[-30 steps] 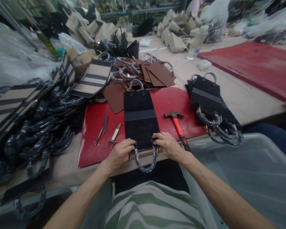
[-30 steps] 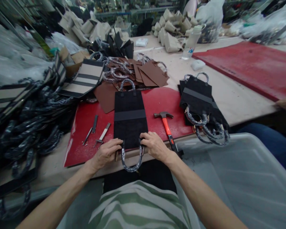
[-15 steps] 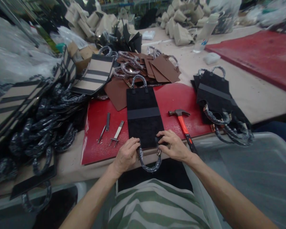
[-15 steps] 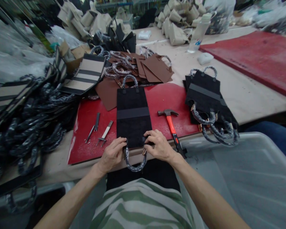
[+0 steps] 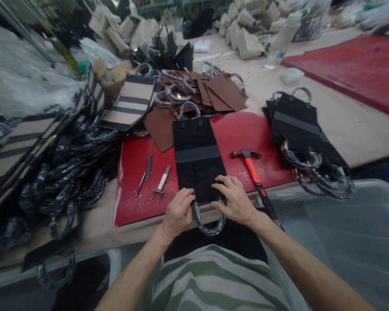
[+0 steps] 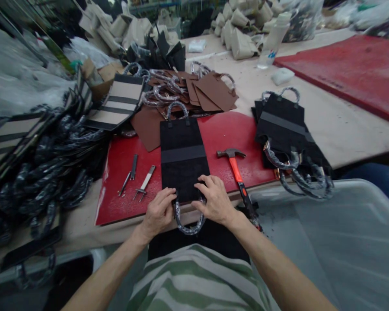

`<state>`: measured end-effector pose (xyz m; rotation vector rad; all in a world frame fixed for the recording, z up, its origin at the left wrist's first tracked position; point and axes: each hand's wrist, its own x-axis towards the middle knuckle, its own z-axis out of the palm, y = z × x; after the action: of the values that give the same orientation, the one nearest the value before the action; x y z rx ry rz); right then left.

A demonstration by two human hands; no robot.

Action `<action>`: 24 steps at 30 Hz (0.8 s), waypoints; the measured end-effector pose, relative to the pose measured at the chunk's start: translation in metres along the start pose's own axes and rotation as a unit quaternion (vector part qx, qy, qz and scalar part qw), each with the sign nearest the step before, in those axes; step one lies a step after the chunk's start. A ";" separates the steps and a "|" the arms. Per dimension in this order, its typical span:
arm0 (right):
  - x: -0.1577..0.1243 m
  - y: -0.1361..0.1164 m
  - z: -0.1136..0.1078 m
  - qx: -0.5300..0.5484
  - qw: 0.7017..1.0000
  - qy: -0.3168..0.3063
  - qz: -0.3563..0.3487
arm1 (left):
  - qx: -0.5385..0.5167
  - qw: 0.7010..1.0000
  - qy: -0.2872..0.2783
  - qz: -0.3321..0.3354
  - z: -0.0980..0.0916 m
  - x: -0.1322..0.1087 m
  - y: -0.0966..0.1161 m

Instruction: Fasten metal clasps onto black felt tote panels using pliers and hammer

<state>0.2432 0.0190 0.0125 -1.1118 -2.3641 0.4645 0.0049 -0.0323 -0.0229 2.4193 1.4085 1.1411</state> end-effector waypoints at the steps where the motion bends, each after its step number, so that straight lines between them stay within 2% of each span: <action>1: 0.002 -0.002 0.002 -0.015 1.000 -0.007 0.003 | -0.002 1.000 -0.002 -0.004 -0.001 0.001 0.001; 7: 0.004 0.008 0.016 -0.037 0.999 0.014 0.009 | -0.064 0.996 0.018 -0.061 -0.013 0.011 0.005; 10: 0.005 0.017 0.022 -0.039 0.999 0.018 0.005 | -0.053 0.994 0.039 -0.088 -0.025 0.011 0.000; 14: 0.008 0.020 0.024 -0.048 0.999 0.013 0.005 | 0.009 0.991 0.063 -0.116 -0.053 0.008 -0.018; 17: 0.008 0.020 0.024 -0.051 0.999 0.019 0.003 | 0.112 0.964 0.103 -0.217 -0.084 0.008 -0.044; 19: 0.008 0.020 0.024 -0.050 0.998 0.023 0.001 | 0.181 0.922 0.075 -0.335 -0.106 0.012 -0.063; 21: 0.008 0.020 0.024 -0.048 0.999 0.024 0.000 | 0.214 0.877 0.010 -0.430 -0.125 0.018 -0.081; 22: 0.008 0.020 0.024 -0.048 0.999 0.024 0.001 | 0.216 0.862 -0.022 -0.457 -0.132 0.022 -0.088; 24: 0.008 0.021 0.024 -0.047 0.999 0.022 0.004 | 0.210 0.852 -0.065 -0.476 -0.140 0.030 -0.099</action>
<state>0.2383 0.0353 -0.0155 -1.1603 -2.3648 0.3313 -0.1473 0.0111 0.0487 1.4734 2.5281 0.4268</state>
